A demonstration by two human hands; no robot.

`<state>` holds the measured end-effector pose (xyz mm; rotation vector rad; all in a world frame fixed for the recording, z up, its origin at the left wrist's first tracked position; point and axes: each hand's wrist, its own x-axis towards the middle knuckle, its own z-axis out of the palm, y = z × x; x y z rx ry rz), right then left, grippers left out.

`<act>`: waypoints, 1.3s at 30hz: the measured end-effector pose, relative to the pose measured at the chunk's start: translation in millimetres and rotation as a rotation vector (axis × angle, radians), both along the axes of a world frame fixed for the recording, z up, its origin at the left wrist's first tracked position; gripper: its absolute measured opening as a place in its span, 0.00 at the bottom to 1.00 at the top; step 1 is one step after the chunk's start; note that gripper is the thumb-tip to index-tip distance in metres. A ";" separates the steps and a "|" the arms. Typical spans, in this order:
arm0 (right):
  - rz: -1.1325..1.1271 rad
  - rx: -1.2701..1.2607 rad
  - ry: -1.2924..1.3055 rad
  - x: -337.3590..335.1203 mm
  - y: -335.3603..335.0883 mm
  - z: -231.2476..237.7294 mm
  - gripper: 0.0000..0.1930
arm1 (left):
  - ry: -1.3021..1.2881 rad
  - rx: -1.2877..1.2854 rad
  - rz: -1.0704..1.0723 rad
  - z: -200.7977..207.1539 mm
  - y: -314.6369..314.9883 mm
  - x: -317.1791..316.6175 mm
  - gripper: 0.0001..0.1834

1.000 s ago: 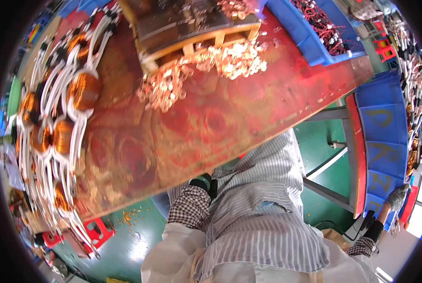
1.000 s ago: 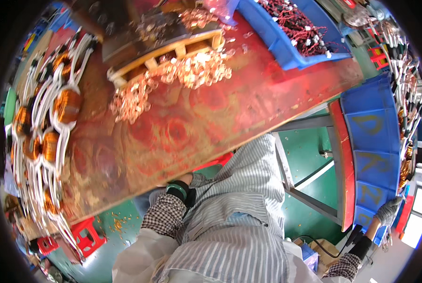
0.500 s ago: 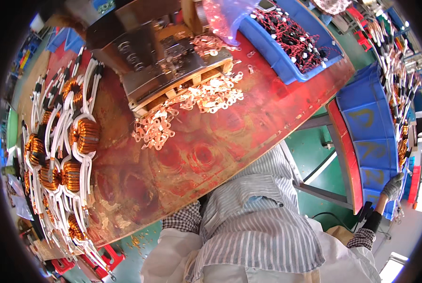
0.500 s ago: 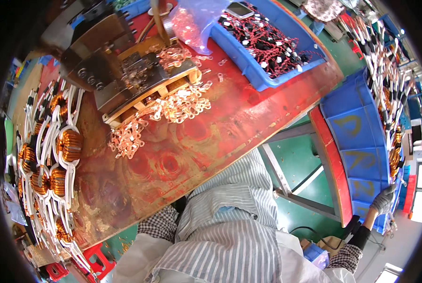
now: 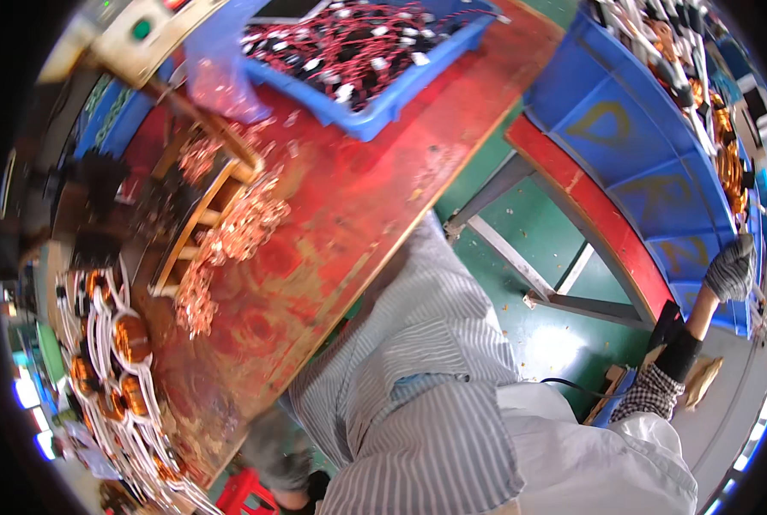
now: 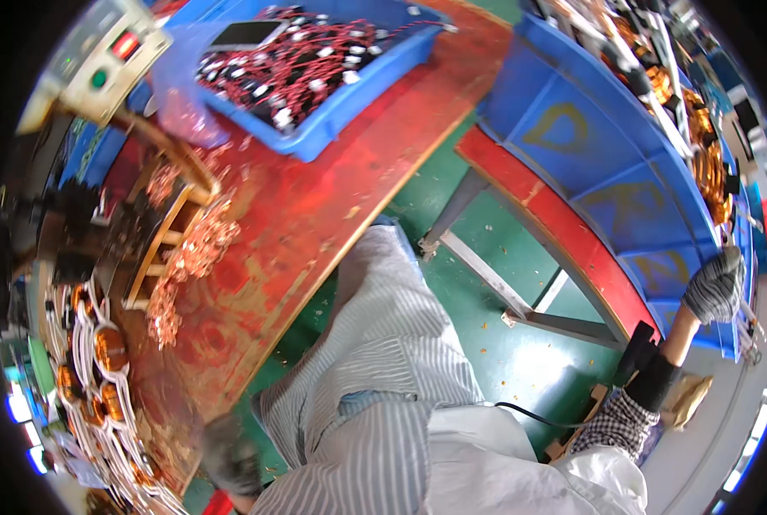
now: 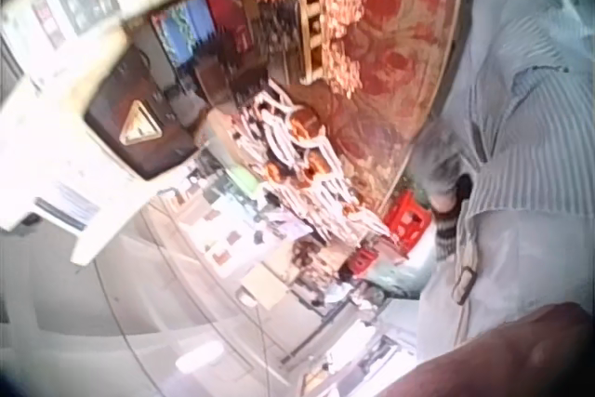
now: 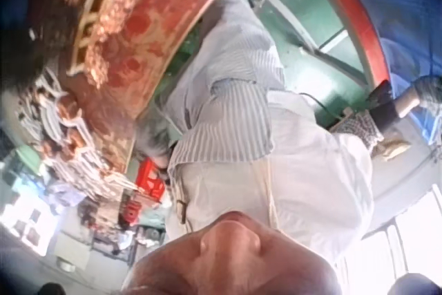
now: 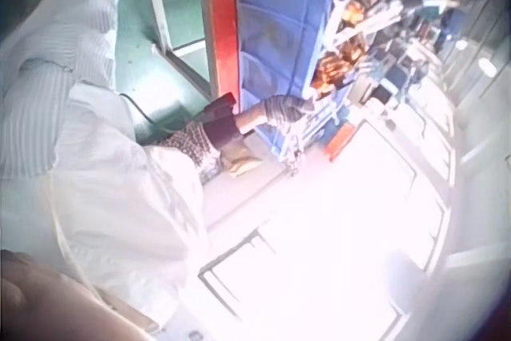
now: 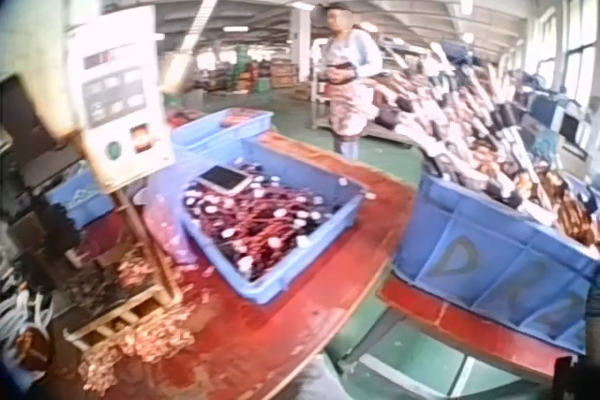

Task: Crimping metal terminals onto the wires of toroidal inductors using a specialized semi-automatic crimping machine.

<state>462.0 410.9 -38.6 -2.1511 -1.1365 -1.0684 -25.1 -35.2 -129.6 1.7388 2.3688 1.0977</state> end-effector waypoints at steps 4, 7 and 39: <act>0.404 0.257 -0.205 -19.6 -6.5 4.5 0.27 | 0.528 -0.215 0.610 43.8 -13.7 -51.2 0.32; 0.483 0.251 -0.247 -16.9 -8.0 2.7 0.24 | 0.278 -0.279 0.739 33.8 3.5 -65.0 0.39; 0.407 -0.207 -0.211 -24.6 -28.4 16.1 0.16 | 0.669 -0.471 0.292 39.8 49.7 -63.3 0.32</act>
